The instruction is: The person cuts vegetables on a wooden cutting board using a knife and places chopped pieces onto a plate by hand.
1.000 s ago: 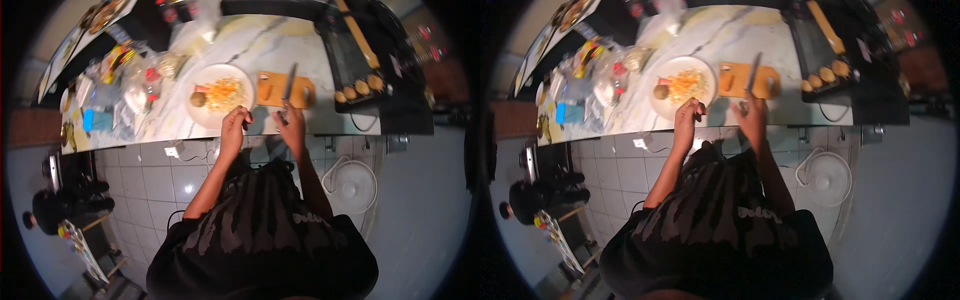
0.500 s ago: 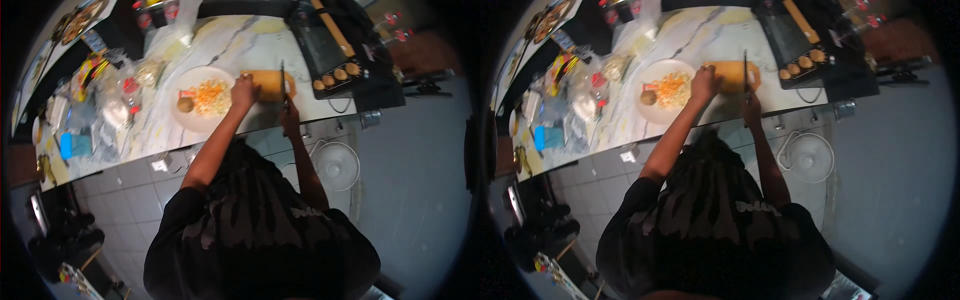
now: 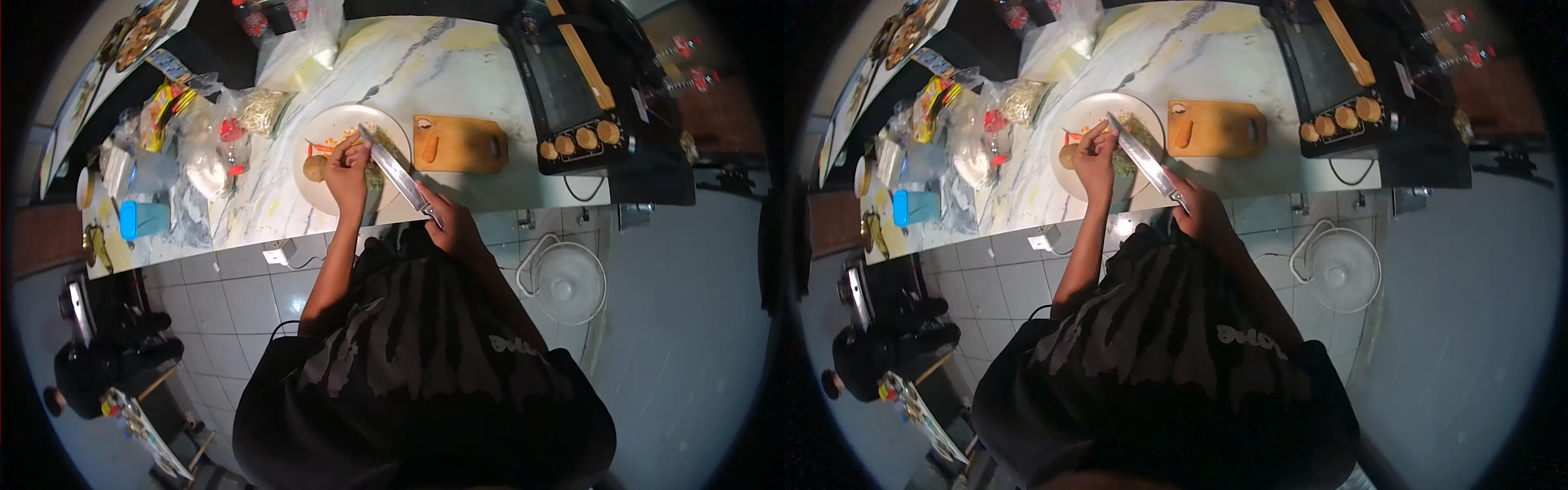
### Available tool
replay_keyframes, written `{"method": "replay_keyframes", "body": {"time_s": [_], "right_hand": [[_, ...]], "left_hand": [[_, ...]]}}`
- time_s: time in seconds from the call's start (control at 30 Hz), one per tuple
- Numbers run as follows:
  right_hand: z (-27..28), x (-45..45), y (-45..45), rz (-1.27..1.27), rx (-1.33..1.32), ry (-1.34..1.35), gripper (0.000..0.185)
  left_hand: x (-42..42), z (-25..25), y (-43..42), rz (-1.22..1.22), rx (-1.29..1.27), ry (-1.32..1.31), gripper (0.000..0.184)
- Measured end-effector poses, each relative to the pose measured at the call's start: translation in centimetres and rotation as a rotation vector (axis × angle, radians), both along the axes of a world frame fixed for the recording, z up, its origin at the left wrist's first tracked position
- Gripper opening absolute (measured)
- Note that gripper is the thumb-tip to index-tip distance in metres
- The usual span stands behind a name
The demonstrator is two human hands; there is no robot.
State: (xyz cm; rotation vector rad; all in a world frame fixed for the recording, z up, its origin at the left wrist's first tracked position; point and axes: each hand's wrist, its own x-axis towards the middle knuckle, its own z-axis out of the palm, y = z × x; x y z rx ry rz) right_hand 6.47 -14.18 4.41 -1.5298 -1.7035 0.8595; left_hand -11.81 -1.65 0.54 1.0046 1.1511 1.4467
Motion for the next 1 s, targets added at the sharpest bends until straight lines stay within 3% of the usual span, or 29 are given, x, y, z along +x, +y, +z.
{"method": "replay_keyframes", "body": {"time_s": [0.07, 0.13, 0.23, 0.27, 0.33, 0.4, 0.47, 0.53, 0.6, 0.63, 0.73, 0.87, 0.93, 0.97, 1.0], "right_hand": [[0.2, 0.9, 1.1, 0.112, 0.034, -0.089, 0.073], [0.5, 1.9, 1.6, 0.159, 0.006, -0.096, 0.073], [0.5, 4.4, 2.5, 0.160, -0.064, 0.016, 0.074], [0.2, 5.5, 2.6, 0.165, -0.057, 0.021, 0.074], [-0.6, 7.8, 2.9, 0.110, -0.069, 0.056, 0.073], [-1.8, 9.8, 3.1, 0.110, 0.013, 0.055, 0.072], [-2.8, 11.7, 3.5, 0.053, -0.078, 0.116, 0.072], [-3.9, 12.8, 3.6, 0.095, 0.030, 0.197, 0.073], [-4.0, 14.0, 3.9, -0.018, -0.409, 0.464, 0.074], [-3.9, 14.1, 4.2, 0.006, -0.432, 0.600, 0.072], [-3.4, 15.0, 5.3, 0.064, -0.514, 0.625, 0.068], [-6.0, 15.8, 6.2, 0.172, -0.491, 0.516, 0.061], [-7.5, 15.2, 6.3, 0.063, -0.392, 0.547, 0.055], [-11.8, 15.4, 6.2, 0.112, -0.151, 0.359, 0.050], [-10.9, 15.7, 6.4, 0.106, -0.166, 0.363, 0.050]], "left_hand": [[-1.2, -0.7, 0.5, 0.126, -0.095, -0.095, 0.031], [-2.4, -1.3, 0.5, 0.178, -0.068, -0.014, 0.024], [-3.1, -0.6, 0.0, 0.247, -0.071, 0.437, 0.019], [-2.7, 0.3, -0.5, 0.254, -0.065, 0.441, 0.019], [-1.8, 1.3, -1.1, 0.238, -0.115, 0.713, 0.018], [-0.9, 0.7, -1.5, 0.241, -0.105, 0.732, 0.022], [0.2, 1.1, -1.8, 0.283, 0.061, 0.974, 0.031], [1.3, 1.1, -2.4, 0.211, -0.040, 0.964, 0.041], [2.7, -0.5, -2.1, 0.131, 0.016, 0.887, 0.038], [4.1, 0.3, -2.1, 0.040, 0.019, 0.835, 0.034], [7.7, 0.8, -0.9, -0.190, 0.052, 0.856, 0.028], [10.6, -0.4, 0.4, -0.188, 0.011, 1.031, 0.030], [10.6, -1.6, 0.9, -0.269, -0.022, 1.150, 0.037], [10.5, -3.3, 0.8, -0.202, 0.096, 1.108, 0.035], [10.9, -3.3, 0.9, -0.215, 0.084, 1.109, 0.035]]}}
